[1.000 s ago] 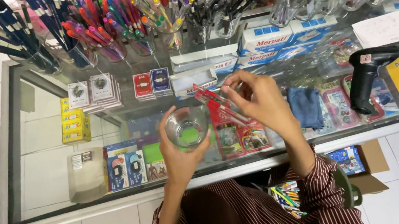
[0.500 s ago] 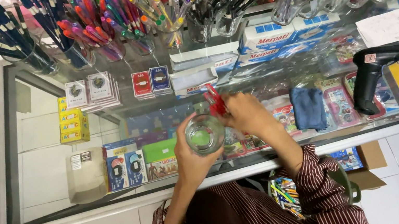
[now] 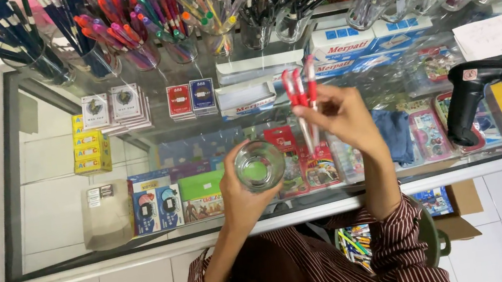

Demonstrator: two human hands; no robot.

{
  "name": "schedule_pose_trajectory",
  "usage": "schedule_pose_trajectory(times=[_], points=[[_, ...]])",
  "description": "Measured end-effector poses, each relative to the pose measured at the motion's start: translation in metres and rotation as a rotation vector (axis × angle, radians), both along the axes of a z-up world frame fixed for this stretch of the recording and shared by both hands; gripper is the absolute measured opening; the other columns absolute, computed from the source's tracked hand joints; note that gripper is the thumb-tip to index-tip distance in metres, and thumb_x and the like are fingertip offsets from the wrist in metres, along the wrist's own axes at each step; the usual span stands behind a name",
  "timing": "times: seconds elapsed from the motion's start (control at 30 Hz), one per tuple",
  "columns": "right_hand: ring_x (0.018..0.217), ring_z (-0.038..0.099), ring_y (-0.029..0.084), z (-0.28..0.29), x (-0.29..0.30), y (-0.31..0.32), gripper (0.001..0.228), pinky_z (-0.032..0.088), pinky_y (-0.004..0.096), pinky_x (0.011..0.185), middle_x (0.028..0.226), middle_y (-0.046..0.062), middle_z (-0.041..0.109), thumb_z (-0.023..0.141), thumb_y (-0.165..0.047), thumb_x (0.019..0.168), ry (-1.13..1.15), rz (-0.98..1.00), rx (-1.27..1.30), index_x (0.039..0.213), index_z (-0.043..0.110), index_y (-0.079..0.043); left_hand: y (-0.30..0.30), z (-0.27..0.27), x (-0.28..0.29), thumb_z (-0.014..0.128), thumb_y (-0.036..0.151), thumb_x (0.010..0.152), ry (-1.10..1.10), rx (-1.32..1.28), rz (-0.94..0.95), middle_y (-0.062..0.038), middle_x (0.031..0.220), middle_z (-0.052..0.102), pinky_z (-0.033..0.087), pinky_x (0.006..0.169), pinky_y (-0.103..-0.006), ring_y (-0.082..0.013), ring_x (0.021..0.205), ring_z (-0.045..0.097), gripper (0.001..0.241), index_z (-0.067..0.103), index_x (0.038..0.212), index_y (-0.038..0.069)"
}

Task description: Sorting and organizing various pens and stationery items at a shop counter and into a bucket.

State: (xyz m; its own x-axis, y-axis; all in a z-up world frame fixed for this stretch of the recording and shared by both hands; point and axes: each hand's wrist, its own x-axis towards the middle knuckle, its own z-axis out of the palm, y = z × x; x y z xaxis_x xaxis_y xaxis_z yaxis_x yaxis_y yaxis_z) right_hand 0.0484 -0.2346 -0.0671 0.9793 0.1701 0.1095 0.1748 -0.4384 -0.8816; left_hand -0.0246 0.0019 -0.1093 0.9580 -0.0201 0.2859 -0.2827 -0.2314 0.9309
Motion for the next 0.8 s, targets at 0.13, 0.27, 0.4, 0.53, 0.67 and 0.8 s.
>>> schedule_pose_trajectory(times=[0.13,0.27,0.4,0.53,0.67,0.8], points=[[0.05,0.052,0.004,0.008,-0.012,-0.006,0.015,0.038,0.021,0.044,0.075,0.002,0.072,0.074,-0.015,0.096,-0.003,-0.126,0.562,0.105,0.075,-0.004,0.0,0.001,0.0,0.096,0.01,0.062,0.021,0.05,-0.037,-0.016,0.123,0.072,0.06,0.096,-0.0365,-0.0263,0.111,0.074,0.092,0.047,0.14,0.008],[0.057,0.063,0.005,0.014,-0.032,0.02,0.01,0.048,0.02,0.049,0.08,0.004,0.075,0.073,-0.012,0.098,-0.098,-0.112,0.628,0.103,0.074,-0.004,-0.001,-0.005,0.001,0.097,0.011,0.061,0.055,0.068,-0.055,-0.016,0.124,0.072,0.06,0.096,-0.0371,-0.0274,0.112,0.073,0.094,0.047,0.14,0.008],[0.06,0.066,0.003,0.025,-0.04,0.055,0.014,0.051,0.019,0.052,0.08,0.003,0.076,0.08,-0.009,0.091,-0.12,-0.099,0.348,0.1,0.074,0.0,0.0,-0.006,0.001,0.096,0.011,0.061,0.034,0.059,-0.071,-0.016,0.127,0.07,0.059,0.098,-0.0378,-0.0288,0.115,0.073,0.094,0.046,0.14,0.007],[0.058,0.059,0.001,0.027,-0.04,0.064,0.018,0.044,0.018,0.05,0.076,-0.001,0.073,0.086,-0.008,0.083,-0.132,-0.085,0.103,0.097,0.078,-0.001,0.0,-0.005,0.001,0.095,0.009,0.061,-0.026,0.055,-0.071,-0.018,0.13,0.068,0.057,0.101,-0.0392,-0.0309,0.12,0.07,0.094,0.046,0.14,0.006],[0.06,0.057,0.002,0.015,-0.034,0.057,0.018,0.042,0.019,0.051,0.082,-0.001,0.071,0.088,-0.008,0.081,-0.131,-0.037,0.072,0.096,0.08,-0.004,-0.001,-0.01,0.002,0.095,0.009,0.061,-0.015,0.059,-0.056,-0.018,0.131,0.068,0.057,0.101,-0.0391,-0.0311,0.12,0.07,0.093,0.046,0.141,0.006],[0.075,0.061,0.002,0.013,-0.03,0.055,0.022,0.049,0.018,0.057,0.102,0.001,0.07,0.087,-0.008,0.081,-0.122,0.034,0.154,0.101,0.08,-0.004,-0.001,-0.012,0.002,0.095,0.011,0.062,-0.024,0.069,-0.063,-0.018,0.131,0.068,0.057,0.101,-0.0395,-0.0324,0.121,0.07,0.093,0.046,0.141,0.006]])
